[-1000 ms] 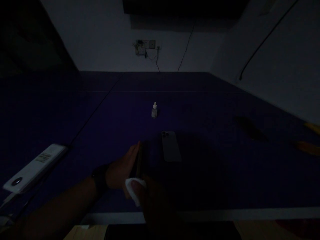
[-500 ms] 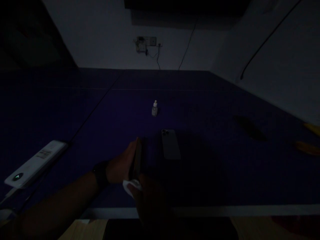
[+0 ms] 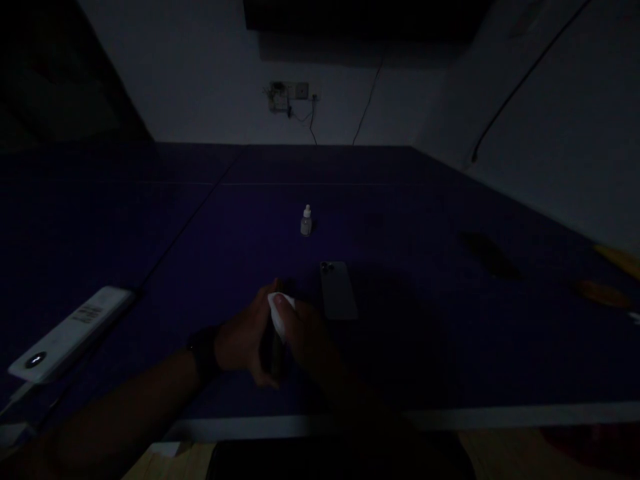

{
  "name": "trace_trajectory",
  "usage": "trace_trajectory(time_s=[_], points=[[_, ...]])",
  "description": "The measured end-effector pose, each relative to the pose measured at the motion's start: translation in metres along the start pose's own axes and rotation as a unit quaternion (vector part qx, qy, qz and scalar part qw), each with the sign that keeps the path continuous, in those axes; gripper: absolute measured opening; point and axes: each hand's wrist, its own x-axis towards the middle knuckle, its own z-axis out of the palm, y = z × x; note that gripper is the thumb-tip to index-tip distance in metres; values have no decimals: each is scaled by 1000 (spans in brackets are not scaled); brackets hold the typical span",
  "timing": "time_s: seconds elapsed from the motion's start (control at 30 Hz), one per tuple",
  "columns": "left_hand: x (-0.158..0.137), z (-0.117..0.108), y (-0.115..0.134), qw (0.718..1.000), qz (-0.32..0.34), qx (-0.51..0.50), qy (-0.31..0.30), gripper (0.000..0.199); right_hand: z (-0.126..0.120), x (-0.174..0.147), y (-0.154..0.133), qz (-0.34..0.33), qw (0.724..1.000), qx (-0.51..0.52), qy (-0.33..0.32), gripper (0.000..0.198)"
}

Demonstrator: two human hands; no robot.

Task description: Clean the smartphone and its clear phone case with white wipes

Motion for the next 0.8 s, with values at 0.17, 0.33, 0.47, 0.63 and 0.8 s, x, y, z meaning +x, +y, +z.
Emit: trace_trajectory(time_s=[0.17, 0.33, 0.47, 0.63, 0.8], points=[[8, -4, 8, 1000, 12, -19, 3, 154, -6, 42, -16, 84, 996, 25, 9, 48], [8, -4, 10, 1000, 2, -10, -1, 157, -8, 37, -19, 89, 996, 2, 11, 48], [2, 2, 5, 1000, -27, 1, -10, 168, -9, -1, -10, 70, 997, 25, -37, 53], [0, 3, 6, 998, -50, -4, -22, 181, -15, -36, -6, -12, 999, -16, -48, 51], [-2, -4, 15, 997, 8, -77, 19, 180, -13, -43, 19, -113, 989, -96, -15, 45]])
